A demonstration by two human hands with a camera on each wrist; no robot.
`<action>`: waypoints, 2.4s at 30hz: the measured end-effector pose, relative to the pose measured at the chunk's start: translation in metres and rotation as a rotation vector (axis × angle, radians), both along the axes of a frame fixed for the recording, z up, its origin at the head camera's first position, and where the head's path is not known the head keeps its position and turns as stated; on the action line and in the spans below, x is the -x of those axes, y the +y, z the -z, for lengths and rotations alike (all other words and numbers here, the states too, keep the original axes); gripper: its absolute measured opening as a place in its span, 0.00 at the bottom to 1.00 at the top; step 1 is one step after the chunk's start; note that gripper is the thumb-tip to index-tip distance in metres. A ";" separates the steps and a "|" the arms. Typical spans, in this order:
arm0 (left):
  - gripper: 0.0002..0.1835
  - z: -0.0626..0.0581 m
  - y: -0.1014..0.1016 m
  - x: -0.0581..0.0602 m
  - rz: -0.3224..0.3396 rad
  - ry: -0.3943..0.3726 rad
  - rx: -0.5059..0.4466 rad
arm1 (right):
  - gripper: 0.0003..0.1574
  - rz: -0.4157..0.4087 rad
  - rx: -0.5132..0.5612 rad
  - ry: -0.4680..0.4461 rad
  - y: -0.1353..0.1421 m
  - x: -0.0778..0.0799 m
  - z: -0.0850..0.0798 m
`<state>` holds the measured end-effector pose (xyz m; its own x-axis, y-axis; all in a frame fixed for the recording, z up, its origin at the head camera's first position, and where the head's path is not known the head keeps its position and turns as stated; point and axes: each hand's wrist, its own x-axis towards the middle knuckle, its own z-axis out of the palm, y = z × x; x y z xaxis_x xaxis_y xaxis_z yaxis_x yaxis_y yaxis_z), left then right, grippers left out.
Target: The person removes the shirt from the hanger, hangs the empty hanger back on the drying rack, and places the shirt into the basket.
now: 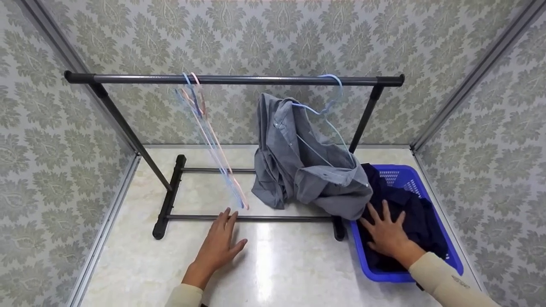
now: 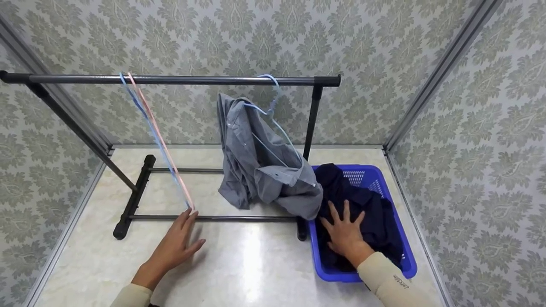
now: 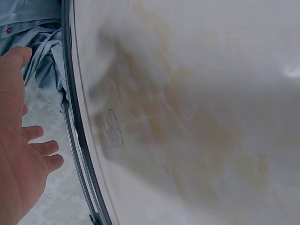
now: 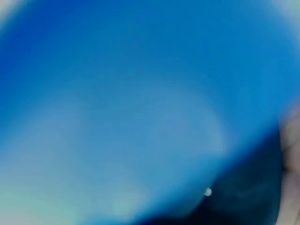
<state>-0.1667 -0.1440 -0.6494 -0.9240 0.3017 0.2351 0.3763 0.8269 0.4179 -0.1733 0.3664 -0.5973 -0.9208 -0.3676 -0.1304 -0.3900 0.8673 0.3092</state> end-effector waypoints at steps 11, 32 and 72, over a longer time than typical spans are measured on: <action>0.46 0.000 -0.005 0.001 -0.015 -0.008 0.024 | 0.49 -0.075 0.262 0.103 0.005 -0.015 -0.021; 0.46 -0.003 -0.005 0.001 -0.023 0.002 -0.013 | 0.66 0.507 0.585 -0.227 0.056 0.020 -0.019; 0.44 -0.007 -0.001 0.006 -0.021 0.038 -0.032 | 0.58 0.456 0.390 -0.431 0.047 0.037 0.014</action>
<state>-0.1723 -0.1448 -0.6425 -0.9203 0.2738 0.2795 0.3748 0.8216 0.4296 -0.2104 0.4134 -0.6109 -0.8899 -0.0537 -0.4529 0.0186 0.9880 -0.1536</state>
